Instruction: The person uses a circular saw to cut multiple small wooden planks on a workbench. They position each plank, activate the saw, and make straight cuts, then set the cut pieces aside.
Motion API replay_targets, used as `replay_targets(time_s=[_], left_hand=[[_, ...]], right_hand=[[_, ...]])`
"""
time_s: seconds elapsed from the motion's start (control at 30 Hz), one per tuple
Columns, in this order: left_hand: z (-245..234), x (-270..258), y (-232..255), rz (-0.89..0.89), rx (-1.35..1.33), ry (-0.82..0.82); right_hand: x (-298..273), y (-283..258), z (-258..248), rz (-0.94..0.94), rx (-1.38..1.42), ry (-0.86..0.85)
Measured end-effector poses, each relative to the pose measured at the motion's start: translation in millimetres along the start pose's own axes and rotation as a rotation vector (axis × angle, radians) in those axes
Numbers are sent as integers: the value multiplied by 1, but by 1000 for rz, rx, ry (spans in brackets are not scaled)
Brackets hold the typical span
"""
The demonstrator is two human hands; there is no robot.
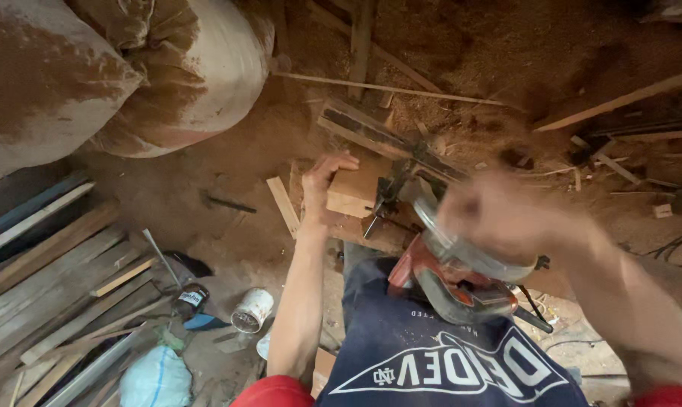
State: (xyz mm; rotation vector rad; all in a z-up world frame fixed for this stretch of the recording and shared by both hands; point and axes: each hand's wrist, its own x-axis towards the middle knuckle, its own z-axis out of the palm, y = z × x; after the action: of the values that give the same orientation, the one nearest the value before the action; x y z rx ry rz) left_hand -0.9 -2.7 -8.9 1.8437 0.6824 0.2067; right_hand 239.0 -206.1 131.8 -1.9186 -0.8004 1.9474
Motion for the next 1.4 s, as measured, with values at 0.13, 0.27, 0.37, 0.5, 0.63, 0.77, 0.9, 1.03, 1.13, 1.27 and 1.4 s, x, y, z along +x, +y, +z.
replay_targets(time_s=[0.13,0.27,0.37,0.5,0.63,0.77,0.9,1.03,1.13,1.27,1.4], left_hand=[[3,-1,-3,-24,-7,13],[0,3,3,38,39,-31],[-5,8,12,42,108,-58],[-9,16,19,-45,61,-104],[-9,21,10,26,48,-82],[2,21,-14,142,51,-57],[9,18,-28,-226,159,-117],[0,29,-22,-146,331,-299],[-21,30,-8,-65,320,-378],[-25,22,11,1,248,-376],[-14,5,21,-19,247,-207]], right_hand=[[139,62,-37,166,-59,171],[219,108,8,260,339,-197],[241,118,27,318,344,-288],[244,116,22,335,318,-292],[252,111,9,318,280,-259],[251,111,1,291,237,-219],[247,98,4,268,186,-201],[224,84,-12,230,68,-22],[161,81,-10,77,73,398],[28,66,40,-409,13,935],[-57,40,135,-403,-335,917]])
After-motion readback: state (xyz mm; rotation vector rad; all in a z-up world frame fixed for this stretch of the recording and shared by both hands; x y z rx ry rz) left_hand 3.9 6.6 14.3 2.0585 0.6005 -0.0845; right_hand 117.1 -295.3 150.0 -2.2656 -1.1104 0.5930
